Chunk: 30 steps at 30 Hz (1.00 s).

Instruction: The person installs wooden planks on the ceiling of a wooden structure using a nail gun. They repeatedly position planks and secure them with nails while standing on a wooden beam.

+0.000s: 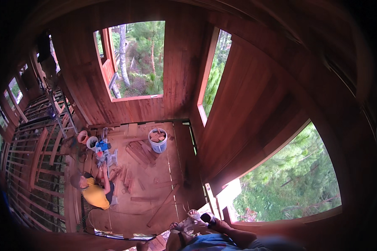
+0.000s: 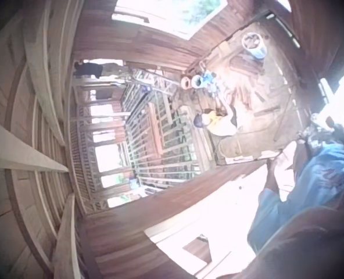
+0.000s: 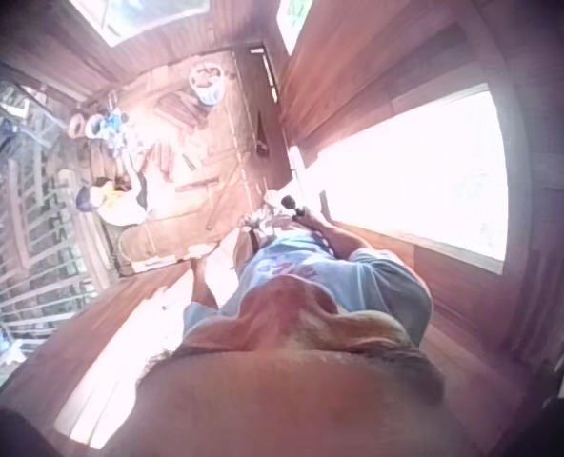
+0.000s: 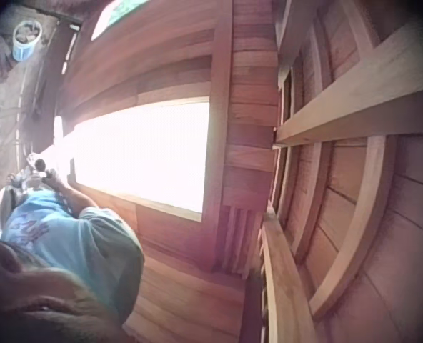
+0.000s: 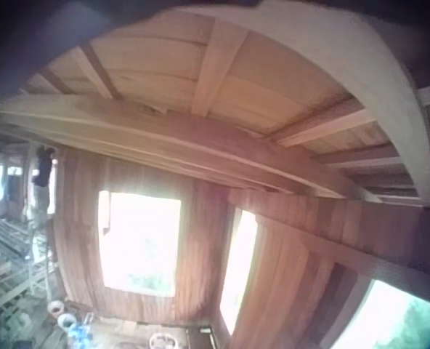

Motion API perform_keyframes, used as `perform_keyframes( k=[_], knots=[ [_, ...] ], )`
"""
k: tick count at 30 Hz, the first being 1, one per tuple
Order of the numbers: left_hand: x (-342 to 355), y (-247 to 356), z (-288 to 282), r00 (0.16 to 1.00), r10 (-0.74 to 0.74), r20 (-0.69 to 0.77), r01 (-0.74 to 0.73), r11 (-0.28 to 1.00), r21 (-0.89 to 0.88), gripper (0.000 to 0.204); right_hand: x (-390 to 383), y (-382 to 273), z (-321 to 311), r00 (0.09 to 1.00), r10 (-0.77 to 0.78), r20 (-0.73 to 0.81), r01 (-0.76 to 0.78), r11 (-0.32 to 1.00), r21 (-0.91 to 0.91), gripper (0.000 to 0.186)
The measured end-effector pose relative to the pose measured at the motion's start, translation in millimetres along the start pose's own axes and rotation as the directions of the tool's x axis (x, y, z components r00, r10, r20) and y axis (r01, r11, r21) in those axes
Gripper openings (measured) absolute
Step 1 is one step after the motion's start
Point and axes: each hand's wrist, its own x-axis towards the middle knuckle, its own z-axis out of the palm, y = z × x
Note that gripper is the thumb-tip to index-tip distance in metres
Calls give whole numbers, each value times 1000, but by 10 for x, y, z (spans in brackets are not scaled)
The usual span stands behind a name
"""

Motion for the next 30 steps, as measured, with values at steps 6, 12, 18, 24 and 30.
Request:
perform_keyframes(
  k=[6,12,18,24,30],
  knots=[
    [-428,919,1339,928,372,-27,-368,925,96,27,1135,1078,639,934,-288,211,254,952,172,46],
    [-1037,133,2027,853,431,-294,-286,858,426,22,1208,133,-228,805,-405,433,478,876,-69,77],
    [-1331,398,2388,915,-321,-246,162,848,-505,40,1441,105,-443,912,-179,370,284,925,-251,38],
    [-1290,125,2510,820,-553,-149,298,634,-714,41,1520,-202,-385,856,-201,476,427,793,-435,43],
    [-794,-247,2356,826,-540,-158,293,653,-698,36,1301,-670,-222,881,-27,473,324,763,-560,59]
  ],
)
